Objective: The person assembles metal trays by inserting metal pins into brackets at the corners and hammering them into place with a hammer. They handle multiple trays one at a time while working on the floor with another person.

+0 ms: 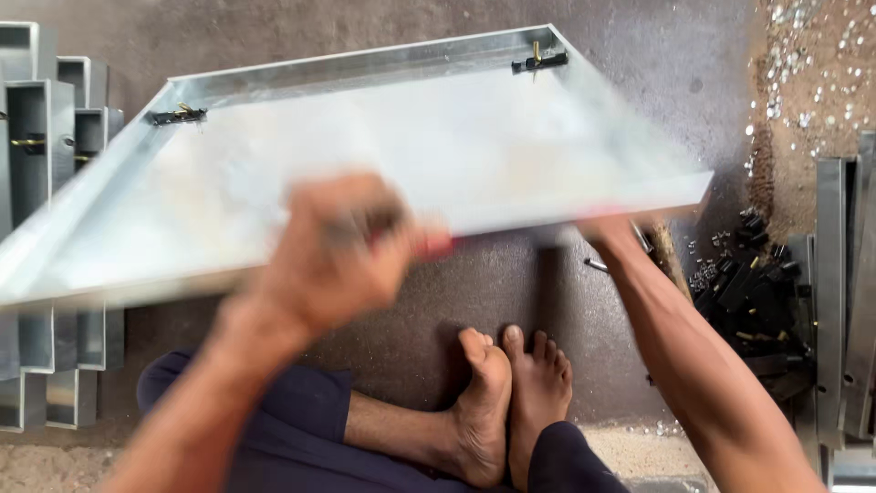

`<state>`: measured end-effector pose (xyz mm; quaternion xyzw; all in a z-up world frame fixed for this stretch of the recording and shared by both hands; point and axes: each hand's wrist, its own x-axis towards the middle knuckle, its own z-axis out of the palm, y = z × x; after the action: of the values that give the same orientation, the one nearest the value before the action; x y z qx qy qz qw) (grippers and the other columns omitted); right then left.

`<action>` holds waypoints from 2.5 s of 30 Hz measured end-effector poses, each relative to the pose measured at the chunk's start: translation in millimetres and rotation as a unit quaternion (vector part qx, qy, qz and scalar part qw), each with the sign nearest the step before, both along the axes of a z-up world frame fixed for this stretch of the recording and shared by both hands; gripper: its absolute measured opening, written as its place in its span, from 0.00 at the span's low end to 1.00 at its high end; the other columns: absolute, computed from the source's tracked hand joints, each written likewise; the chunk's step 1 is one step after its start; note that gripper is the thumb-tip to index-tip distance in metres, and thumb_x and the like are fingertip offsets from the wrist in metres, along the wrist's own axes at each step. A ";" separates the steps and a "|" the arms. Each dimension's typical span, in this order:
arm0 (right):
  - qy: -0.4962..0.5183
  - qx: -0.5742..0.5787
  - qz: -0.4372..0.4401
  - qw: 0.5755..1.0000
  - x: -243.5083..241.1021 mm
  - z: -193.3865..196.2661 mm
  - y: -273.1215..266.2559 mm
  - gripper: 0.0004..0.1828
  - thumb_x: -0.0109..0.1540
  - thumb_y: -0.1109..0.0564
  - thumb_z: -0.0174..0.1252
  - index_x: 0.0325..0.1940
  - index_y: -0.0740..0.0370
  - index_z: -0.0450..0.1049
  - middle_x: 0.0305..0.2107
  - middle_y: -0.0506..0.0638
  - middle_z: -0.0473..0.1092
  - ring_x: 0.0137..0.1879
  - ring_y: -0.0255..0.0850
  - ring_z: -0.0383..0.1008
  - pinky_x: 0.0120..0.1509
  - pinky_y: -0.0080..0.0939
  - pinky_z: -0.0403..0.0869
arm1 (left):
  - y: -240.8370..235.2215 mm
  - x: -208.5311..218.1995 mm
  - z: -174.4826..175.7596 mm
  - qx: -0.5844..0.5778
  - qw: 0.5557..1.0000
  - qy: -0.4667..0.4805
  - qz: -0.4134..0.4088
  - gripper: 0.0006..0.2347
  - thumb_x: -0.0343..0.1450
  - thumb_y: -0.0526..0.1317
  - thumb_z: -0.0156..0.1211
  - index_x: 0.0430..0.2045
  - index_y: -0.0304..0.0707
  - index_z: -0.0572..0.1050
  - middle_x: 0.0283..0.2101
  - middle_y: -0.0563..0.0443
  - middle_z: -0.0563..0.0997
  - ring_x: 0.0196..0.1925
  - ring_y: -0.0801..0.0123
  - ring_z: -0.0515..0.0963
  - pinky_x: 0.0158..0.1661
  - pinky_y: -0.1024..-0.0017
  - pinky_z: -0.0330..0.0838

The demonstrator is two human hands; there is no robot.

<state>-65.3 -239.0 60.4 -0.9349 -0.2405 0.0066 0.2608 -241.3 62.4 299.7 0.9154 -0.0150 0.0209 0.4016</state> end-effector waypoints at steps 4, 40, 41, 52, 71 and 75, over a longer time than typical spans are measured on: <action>-0.048 0.008 -0.055 0.997 -46.6 18.7 -72.5 0.14 0.70 0.52 0.61 0.54 0.64 0.76 0.44 0.56 0.74 0.55 0.51 0.73 0.60 0.50 0.73 | -35.7 -64.0 -83.9 -0.077 0.997 0.024 0.019 0.09 0.62 0.39 0.73 0.16 0.36 0.78 0.19 0.48 0.77 0.22 0.62 0.74 0.26 0.64 0.67; 0.322 -0.046 -0.198 0.925 -98.4 33.8 -11.2 0.29 0.70 0.38 0.39 0.33 0.64 0.71 0.13 0.50 0.63 0.17 0.38 0.62 0.19 0.43 0.63 | 10.5 285.9 -263.8 0.050 0.994 0.095 -0.032 0.41 0.41 0.52 0.88 0.44 0.31 0.73 0.48 0.38 0.80 0.55 0.45 0.77 0.54 0.58 0.72; 0.301 -0.043 -0.193 0.933 -101.0 37.5 -11.6 0.30 0.71 0.37 0.40 0.32 0.64 0.71 0.14 0.50 0.64 0.18 0.37 0.63 0.22 0.42 0.64 | 8.5 288.1 -256.8 0.068 0.986 0.150 -0.031 0.39 0.44 0.53 0.87 0.44 0.33 0.74 0.48 0.40 0.81 0.57 0.48 0.78 0.56 0.58 0.72; 0.268 0.044 -0.206 0.940 -102.4 53.4 -7.0 0.31 0.70 0.35 0.41 0.28 0.62 0.68 0.15 0.45 0.65 0.20 0.34 0.65 0.22 0.38 0.67 | 14.1 299.3 -245.3 0.081 0.973 0.212 -0.028 0.37 0.44 0.57 0.86 0.40 0.34 0.77 0.48 0.41 0.81 0.55 0.53 0.80 0.57 0.63 0.73; 0.242 0.052 -0.196 0.949 -106.1 47.5 -11.5 0.30 0.71 0.36 0.42 0.31 0.63 0.68 0.15 0.46 0.65 0.20 0.33 0.65 0.23 0.38 0.66 | 13.2 301.2 -239.8 0.123 0.965 0.232 -0.024 0.37 0.44 0.58 0.85 0.38 0.28 0.79 0.50 0.39 0.82 0.55 0.52 0.81 0.57 0.62 0.75; 0.229 0.079 -0.183 0.953 -96.6 56.4 -2.3 0.27 0.71 0.38 0.42 0.30 0.61 0.67 0.14 0.44 0.63 0.19 0.31 0.64 0.22 0.37 0.65 | 14.7 302.2 -239.7 0.118 0.979 0.169 -0.015 0.39 0.42 0.58 0.88 0.37 0.28 0.77 0.50 0.35 0.77 0.53 0.47 0.78 0.52 0.60 0.74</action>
<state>-161.9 -241.3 116.7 -0.9126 0.0006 0.1533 0.3789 60.9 77.1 59.9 0.9464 0.0370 -0.1415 0.2879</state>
